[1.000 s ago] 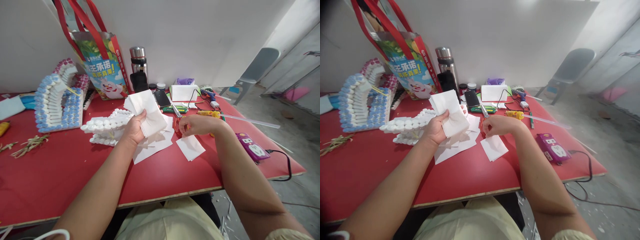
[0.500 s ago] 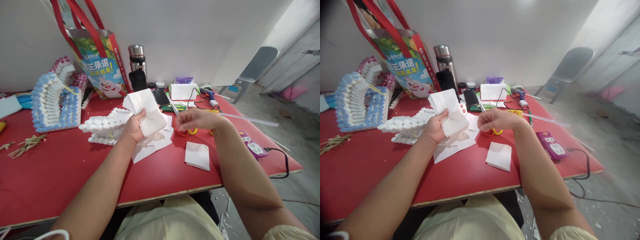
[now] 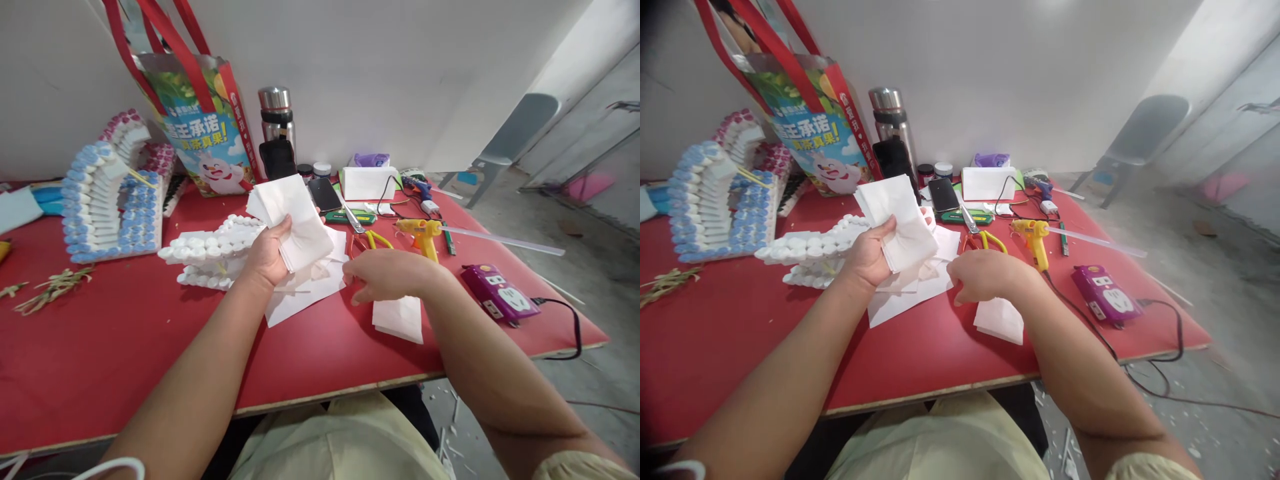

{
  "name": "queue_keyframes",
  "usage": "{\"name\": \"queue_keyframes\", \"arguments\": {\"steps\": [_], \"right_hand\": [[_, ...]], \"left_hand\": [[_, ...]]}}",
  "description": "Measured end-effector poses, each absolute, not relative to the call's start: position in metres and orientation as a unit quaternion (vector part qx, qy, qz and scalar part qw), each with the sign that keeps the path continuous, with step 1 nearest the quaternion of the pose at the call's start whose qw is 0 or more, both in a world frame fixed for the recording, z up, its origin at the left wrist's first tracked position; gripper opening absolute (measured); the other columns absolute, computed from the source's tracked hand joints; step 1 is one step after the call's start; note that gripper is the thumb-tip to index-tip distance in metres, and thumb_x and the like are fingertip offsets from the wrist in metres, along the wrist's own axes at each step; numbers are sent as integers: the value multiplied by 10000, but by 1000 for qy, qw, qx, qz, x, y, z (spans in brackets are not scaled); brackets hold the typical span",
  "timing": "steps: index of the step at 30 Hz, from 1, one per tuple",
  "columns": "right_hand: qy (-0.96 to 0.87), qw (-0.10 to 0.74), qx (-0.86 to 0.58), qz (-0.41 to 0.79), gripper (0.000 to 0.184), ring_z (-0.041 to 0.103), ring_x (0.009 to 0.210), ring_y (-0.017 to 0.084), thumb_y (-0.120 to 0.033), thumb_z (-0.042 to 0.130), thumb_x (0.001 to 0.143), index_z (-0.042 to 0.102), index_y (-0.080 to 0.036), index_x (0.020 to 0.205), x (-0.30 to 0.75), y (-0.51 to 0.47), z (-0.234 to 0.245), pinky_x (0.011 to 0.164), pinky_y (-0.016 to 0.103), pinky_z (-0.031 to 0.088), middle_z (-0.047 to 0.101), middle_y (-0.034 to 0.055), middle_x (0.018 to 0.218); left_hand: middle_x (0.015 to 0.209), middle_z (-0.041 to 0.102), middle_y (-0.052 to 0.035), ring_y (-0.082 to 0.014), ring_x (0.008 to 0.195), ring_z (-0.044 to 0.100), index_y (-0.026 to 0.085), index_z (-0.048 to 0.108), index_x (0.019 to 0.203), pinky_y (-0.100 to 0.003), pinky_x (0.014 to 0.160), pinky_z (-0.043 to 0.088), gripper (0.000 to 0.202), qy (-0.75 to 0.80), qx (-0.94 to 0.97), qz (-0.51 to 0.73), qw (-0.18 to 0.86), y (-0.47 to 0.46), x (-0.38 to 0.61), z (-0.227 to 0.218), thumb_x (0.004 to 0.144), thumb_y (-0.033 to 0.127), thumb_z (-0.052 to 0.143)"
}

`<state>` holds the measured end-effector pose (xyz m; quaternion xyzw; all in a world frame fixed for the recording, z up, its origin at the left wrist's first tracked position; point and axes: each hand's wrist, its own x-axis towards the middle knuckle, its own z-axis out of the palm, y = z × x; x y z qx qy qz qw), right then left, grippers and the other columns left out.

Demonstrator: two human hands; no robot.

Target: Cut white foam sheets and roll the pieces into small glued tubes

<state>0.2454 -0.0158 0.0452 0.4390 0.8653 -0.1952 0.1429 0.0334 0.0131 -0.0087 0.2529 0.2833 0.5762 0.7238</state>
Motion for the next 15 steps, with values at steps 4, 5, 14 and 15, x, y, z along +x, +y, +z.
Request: {"name": "queue_keyframes", "arguments": {"steps": [4,5,14,15], "right_hand": [[865,131,473,-104,233,645,802,295,-436,713,789,656,-234,890,254,-55,55,589,352,353,688,79,823],[858,158,481,-83,172,646,750,295,-375,707,788,651,-233,868,258,-67,53,563,356,334,684,88,792],[861,138,487,-57,180,640,657,223,-140,509,928,623,-197,800,286,-82,23,522,320,262,684,91,770],[863,105,491,-51,236,616,636,205,-187,489,957,604,-200,751,285,-74,29,525,310,264,668,72,733]], "left_hand": [[1252,717,-170,-333,1233,646,102,562,1414,-518,1105,483,474,258,267,628,684,9,33,4,957,228,555],[1262,715,-159,-330,1248,636,117,557,1423,-509,1110,481,477,248,269,641,674,8,32,8,958,222,556],[1226,732,-147,-307,1228,651,136,575,1387,-477,1104,484,496,251,253,680,641,11,28,6,905,223,652],[1186,746,-145,-307,1200,667,125,614,1331,-474,1095,491,470,268,261,684,626,12,29,2,874,211,687]]}}
